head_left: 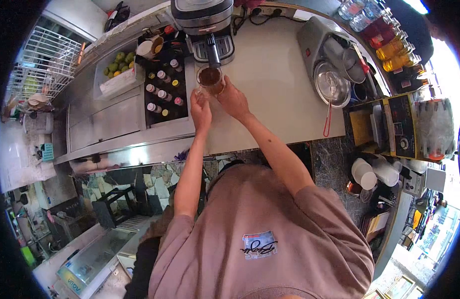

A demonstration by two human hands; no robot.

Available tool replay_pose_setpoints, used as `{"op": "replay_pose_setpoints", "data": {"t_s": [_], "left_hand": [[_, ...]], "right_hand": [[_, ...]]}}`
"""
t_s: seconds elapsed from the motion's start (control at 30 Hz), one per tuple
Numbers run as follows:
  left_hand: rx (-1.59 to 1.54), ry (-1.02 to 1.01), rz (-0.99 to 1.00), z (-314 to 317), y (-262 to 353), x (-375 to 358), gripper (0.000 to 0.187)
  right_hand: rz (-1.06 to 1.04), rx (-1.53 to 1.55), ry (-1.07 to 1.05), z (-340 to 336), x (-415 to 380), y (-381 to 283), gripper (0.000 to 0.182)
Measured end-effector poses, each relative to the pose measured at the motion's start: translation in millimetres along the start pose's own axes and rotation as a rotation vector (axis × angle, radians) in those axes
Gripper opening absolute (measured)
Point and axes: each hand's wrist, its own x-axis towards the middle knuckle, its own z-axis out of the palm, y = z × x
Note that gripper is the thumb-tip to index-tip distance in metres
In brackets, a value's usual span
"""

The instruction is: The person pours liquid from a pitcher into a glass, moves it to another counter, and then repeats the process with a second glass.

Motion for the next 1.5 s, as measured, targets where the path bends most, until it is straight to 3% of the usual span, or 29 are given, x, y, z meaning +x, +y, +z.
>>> {"op": "replay_pose_setpoints", "data": {"t_s": [0.03, 0.1, 0.2, 0.33, 0.4, 0.47, 0.53, 0.67, 0.73, 0.77, 0.83, 0.9, 0.97, 1.03, 1.07, 1.13, 1.17, 1.23, 1.3, 1.4, 1.5], "left_hand": [[-0.001, -0.007, 0.002, -0.1, -6.7, -4.1, 0.04], [0.187, 0.207, 0.006, -1.9, -21.8, -15.1, 0.042], [0.187, 0.152, -0.109, -5.3, -14.6, -41.6, 0.035], [0.194, -0.046, -0.014, 13.5, 12.2, -78.3, 0.023], [0.202, -0.303, -0.11, 33.1, 30.3, -99.3, 0.015], [0.19, -0.441, -0.026, 62.0, 42.6, -121.2, 0.011], [0.129, -0.768, 0.053, 89.9, 57.9, -143.8, 0.011], [0.087, -1.139, 0.174, 144.4, 90.2, -188.1, 0.01], [0.043, -1.393, 0.247, 169.1, 98.5, -209.6, 0.013], [0.075, -1.505, 0.257, 179.6, 103.5, -220.6, 0.016], [0.064, -1.606, 0.311, 200.0, 116.9, -246.6, 0.018], [0.077, -1.734, 0.319, 219.3, 123.0, -272.6, 0.027], [0.057, -1.752, 0.371, 237.4, 132.5, -297.0, 0.03], [0.035, -1.767, 0.421, 251.8, 138.7, -318.8, 0.032], [0.043, -1.783, 0.42, 258.6, 140.6, -328.5, 0.038], [0.051, -1.808, 0.419, 270.0, 141.7, -347.2, 0.044], [0.006, -1.756, 0.446, 275.3, 140.6, -356.3, 0.05], [-0.044, -1.715, 0.477, 287.2, 135.8, -372.3, 0.057], [0.008, -1.639, 0.449, 299.6, 132.0, -384.7, 0.074], [0.02, -1.702, 0.305, 311.3, 145.0, -392.9, 0.081], [-0.015, -1.704, 0.303, 320.3, 142.5, -396.3, 0.083]], "right_hand": [[0.004, -0.001, 0.006, -2.5, -2.5, 3.2, 0.071], [0.04, 0.044, -0.023, -14.2, -15.3, 9.8, 0.071], [0.029, 0.078, -0.002, -43.5, -41.8, 21.3, 0.061], [0.076, 0.203, 0.113, -102.2, -110.0, 47.2, 0.046], [0.23, 0.181, 0.193, -134.5, -156.9, 60.1, 0.029], [0.245, 0.121, 0.354, -162.3, -212.2, 78.8, 0.02], [0.362, 0.019, 0.487, -188.2, -265.7, 85.5, 0.016], [0.658, -0.036, 0.676, -215.1, -374.3, 102.2, 0.013], [0.857, -0.076, 1.009, -222.0, -414.4, 112.7, 0.009], [0.88, -0.084, 1.034, -228.7, -430.2, 118.5, 0.009], [0.891, -0.064, 1.352, -252.0, -448.7, 130.8, 0.01], [0.982, -0.036, 1.369, -288.0, -462.2, 151.3, 0.029], [0.845, -0.007, 1.351, -323.8, -465.5, 174.2, 0.054], [0.782, 0.226, 1.19, -360.6, -462.2, 178.8, 0.073], [0.787, 0.222, 1.203, -371.4, -461.0, 186.8, 0.073], [0.604, 0.267, 1.025, -385.6, -456.7, 197.6, 0.081], [0.61, 0.265, 1.035, -390.4, -456.4, 197.4, 0.081], [0.644, 0.25, 0.833, -402.8, -450.4, 189.7, 0.083], [0.662, 0.272, 0.804, -403.5, -449.5, 192.0, 0.081], [0.669, 0.173, 0.812, -404.5, -444.0, 182.3, 0.073], [0.668, 0.114, 0.791, -406.1, -444.0, 180.4, 0.071]]}}
